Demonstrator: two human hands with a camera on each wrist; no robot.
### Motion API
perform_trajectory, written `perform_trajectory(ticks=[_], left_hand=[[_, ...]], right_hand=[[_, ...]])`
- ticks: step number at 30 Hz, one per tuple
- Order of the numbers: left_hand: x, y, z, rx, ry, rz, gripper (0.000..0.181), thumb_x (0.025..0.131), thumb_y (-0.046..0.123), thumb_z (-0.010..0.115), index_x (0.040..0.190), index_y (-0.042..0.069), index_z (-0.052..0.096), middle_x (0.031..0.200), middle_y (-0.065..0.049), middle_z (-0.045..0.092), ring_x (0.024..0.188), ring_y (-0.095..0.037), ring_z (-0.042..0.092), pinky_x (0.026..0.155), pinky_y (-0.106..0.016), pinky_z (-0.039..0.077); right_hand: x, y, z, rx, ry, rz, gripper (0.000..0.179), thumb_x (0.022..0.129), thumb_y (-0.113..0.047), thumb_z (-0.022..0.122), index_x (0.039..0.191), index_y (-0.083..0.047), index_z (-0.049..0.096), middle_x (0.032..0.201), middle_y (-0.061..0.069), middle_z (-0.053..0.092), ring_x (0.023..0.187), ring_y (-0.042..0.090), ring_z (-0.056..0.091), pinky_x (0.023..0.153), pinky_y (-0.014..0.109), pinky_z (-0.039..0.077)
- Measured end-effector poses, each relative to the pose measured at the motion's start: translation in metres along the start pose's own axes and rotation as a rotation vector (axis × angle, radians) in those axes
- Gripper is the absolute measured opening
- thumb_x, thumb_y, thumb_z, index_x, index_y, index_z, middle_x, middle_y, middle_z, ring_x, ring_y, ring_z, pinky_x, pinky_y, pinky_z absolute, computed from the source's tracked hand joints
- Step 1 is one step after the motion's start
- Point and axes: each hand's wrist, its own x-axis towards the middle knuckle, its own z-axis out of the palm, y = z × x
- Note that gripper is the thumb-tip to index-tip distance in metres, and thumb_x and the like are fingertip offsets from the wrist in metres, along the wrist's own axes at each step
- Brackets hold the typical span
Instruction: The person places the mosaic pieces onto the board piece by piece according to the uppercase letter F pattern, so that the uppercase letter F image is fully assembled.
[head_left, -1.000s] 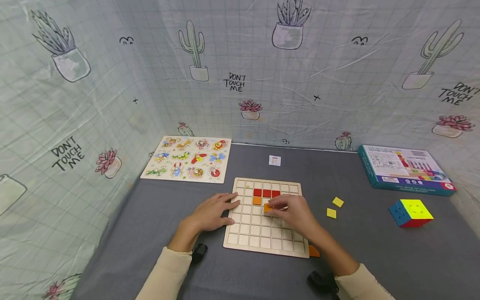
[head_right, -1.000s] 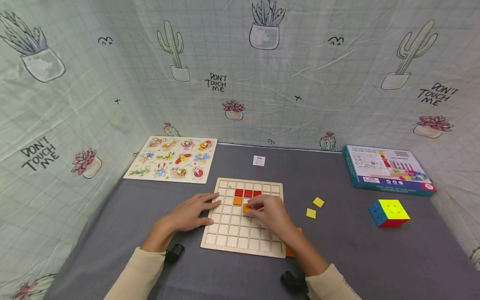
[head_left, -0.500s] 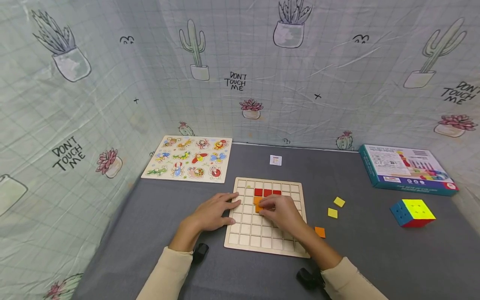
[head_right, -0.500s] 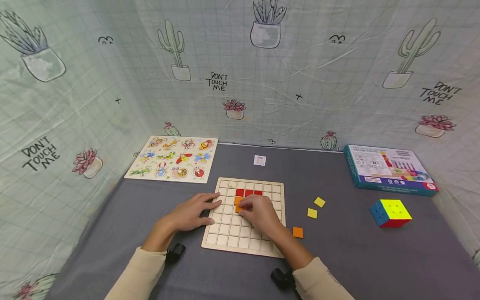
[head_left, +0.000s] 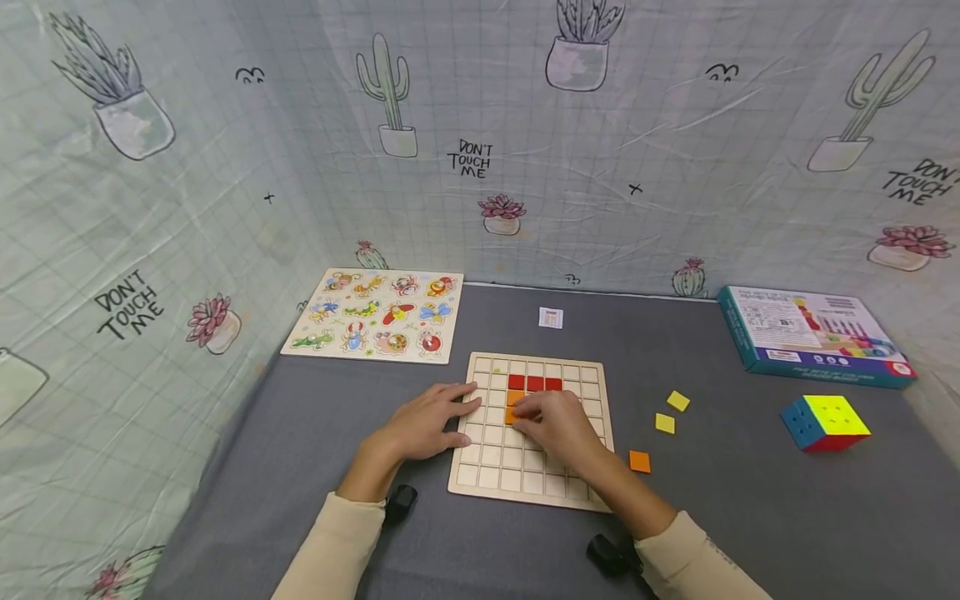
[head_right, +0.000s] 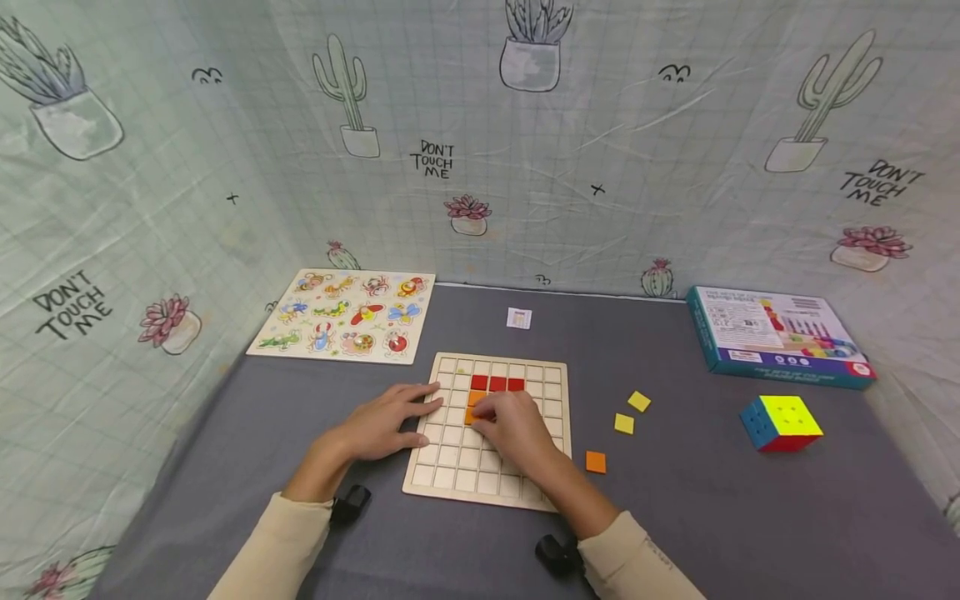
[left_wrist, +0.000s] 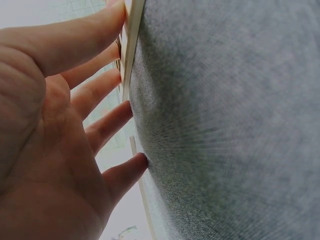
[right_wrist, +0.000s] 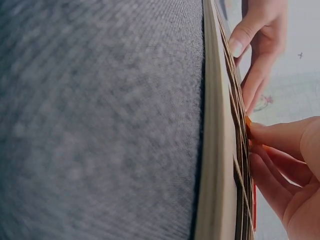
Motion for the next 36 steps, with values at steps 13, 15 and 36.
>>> perform_trajectory(ticks=[13, 15, 36], left_hand=[[-0.0008, 0.0014, -0.0013, -0.006, -0.007, -0.013, 0.061, 0.095, 0.030, 0.072, 0.151, 0.018, 0.052, 0.168, 0.000, 0.035, 0.155, -0.028, 0.031, 0.115, -0.060, 0.038], [-0.0008, 0.0013, -0.0015, -0.006, -0.007, -0.013, 0.061, 0.095, 0.030, 0.072, 0.151, 0.018, 0.052, 0.168, 0.000, 0.035, 0.155, -0.028, 0.031, 0.115, -0.060, 0.038], [-0.0017, 0.0020, -0.0038, -0.019, -0.011, -0.017, 0.061, 0.096, 0.030, 0.072, 0.152, 0.018, 0.051, 0.168, 0.001, 0.034, 0.155, -0.029, 0.031, 0.114, -0.062, 0.038]], right_hand=[[-0.0004, -0.0013, 0.0023, -0.005, 0.020, 0.005, 0.014, 0.078, -0.006, 0.086, 0.092, -0.008, 0.084, 0.104, 0.003, 0.081, 0.100, 0.019, 0.078, 0.082, 0.034, 0.062], [-0.0003, -0.0018, 0.0022, -0.005, 0.019, 0.007, 0.014, 0.079, -0.006, 0.086, 0.092, -0.008, 0.084, 0.105, 0.003, 0.081, 0.104, 0.020, 0.077, 0.084, 0.035, 0.062], [-0.0003, -0.0026, 0.0007, -0.019, 0.000, 0.001, 0.015, 0.079, -0.006, 0.085, 0.094, -0.008, 0.084, 0.107, 0.004, 0.081, 0.109, 0.022, 0.076, 0.087, 0.035, 0.061]])
